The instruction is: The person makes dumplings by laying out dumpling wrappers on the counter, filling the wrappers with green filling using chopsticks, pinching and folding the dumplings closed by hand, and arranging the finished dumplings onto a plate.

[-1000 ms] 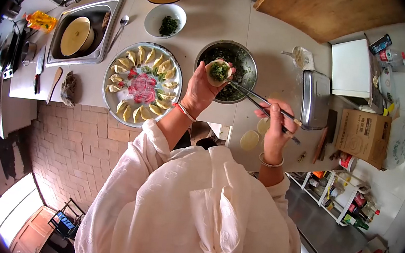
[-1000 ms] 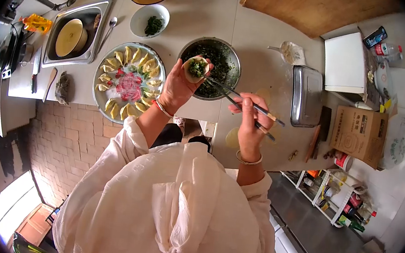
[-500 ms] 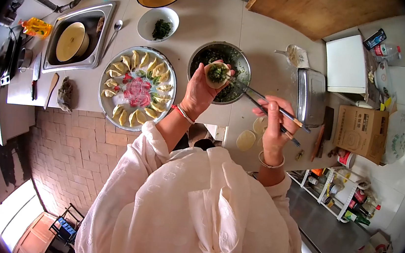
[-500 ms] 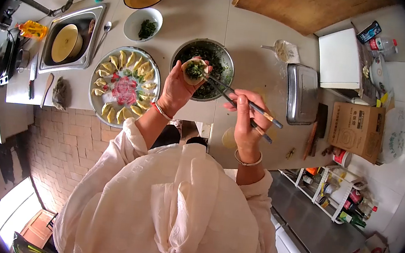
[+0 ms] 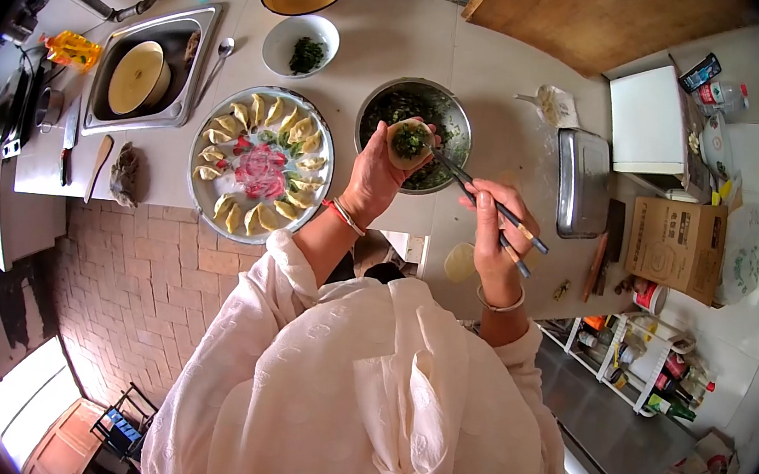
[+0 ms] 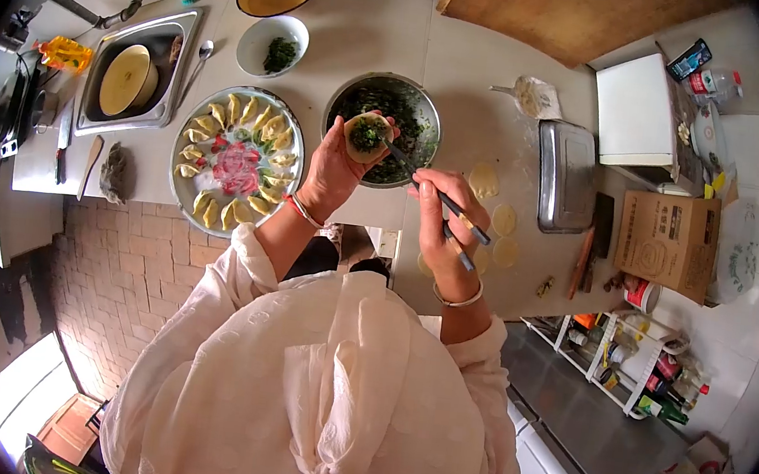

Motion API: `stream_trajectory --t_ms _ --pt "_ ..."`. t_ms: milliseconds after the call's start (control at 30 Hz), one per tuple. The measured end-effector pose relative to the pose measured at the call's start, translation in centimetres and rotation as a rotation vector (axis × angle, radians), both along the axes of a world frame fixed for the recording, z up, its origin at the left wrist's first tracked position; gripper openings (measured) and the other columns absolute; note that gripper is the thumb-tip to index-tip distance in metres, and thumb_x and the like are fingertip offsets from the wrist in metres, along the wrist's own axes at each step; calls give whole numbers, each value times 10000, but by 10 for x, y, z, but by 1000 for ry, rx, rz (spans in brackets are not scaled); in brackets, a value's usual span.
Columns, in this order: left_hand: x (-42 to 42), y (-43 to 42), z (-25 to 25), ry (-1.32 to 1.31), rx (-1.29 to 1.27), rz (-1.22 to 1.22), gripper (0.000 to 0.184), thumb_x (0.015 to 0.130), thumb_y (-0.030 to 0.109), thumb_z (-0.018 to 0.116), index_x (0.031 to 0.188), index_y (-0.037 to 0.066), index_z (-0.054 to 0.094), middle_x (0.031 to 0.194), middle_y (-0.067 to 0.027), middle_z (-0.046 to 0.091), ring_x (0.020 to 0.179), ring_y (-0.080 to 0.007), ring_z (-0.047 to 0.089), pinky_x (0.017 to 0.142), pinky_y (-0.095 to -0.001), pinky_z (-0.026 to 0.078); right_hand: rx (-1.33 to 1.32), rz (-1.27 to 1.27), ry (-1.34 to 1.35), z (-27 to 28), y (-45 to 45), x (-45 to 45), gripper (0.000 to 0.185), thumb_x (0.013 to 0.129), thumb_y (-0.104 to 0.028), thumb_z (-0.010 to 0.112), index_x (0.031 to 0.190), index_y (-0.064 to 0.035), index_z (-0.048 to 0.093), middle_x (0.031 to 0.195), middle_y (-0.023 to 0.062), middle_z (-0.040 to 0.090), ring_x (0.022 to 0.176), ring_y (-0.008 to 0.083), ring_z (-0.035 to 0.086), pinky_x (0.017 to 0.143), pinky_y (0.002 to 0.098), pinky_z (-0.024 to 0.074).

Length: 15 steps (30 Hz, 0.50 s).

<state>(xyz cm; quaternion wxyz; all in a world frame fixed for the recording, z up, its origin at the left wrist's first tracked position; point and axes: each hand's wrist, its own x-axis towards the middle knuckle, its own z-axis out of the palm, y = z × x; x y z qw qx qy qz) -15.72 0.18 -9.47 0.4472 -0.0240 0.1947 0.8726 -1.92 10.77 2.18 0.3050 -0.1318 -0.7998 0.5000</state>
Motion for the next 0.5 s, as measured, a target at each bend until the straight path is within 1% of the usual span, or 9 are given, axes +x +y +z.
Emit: stream_trajectory --t_ms 67,167,267,367,467,500 --pt "0 -1 0 8 0 4 557 1038 448 338 1336 -1 480 1325 -163 561 1249 -304 541 1021 -401 481 -18 -24 48 0 -3 0 124 958 -10 542 994 78 623 934 165 661 749 199 682 653 277 570" --pt "0 -2 -2 24 -41 -1 567 1040 451 326 1334 -8 480 1318 -162 566 1252 -309 538 1037 -405 466 -59 6 45 0 1 -2 119 957 -5 537 991 70 624 937 164 660 763 198 688 662 280 566" --pt "1 -2 1 5 -20 -25 573 1037 467 339 1323 -7 486 1284 -141 582 1219 -280 561 1023 -384 476 7 52 36 0 0 -8 106 948 6 541 989 60 623 938 163 660 764 205 691 657 282 553" --pt "1 -4 1 60 -29 -31 585 1033 478 345 1328 -9 480 1277 -142 586 1211 -277 567 1028 -387 472 63 137 -28 -5 5 -6 138 962 8 515 1000 91 619 951 185 651 779 212 669 680 301 597" --pt "0 -6 -1 46 -2 -13 595 1037 469 320 1348 -19 459 1337 -165 549 1263 -323 524 1064 -418 440 122 136 25 -4 5 -1 130 957 19 517 995 92 618 946 182 649 776 207 664 687 302 601" --pt "-1 -7 0 39 0 -13 594 1037 469 321 1351 -17 455 1343 -165 544 1267 -324 520 1061 -418 443 100 122 26 -3 4 -1 129 957 21 517 993 92 619 945 181 648 780 207 664 685 302 600"
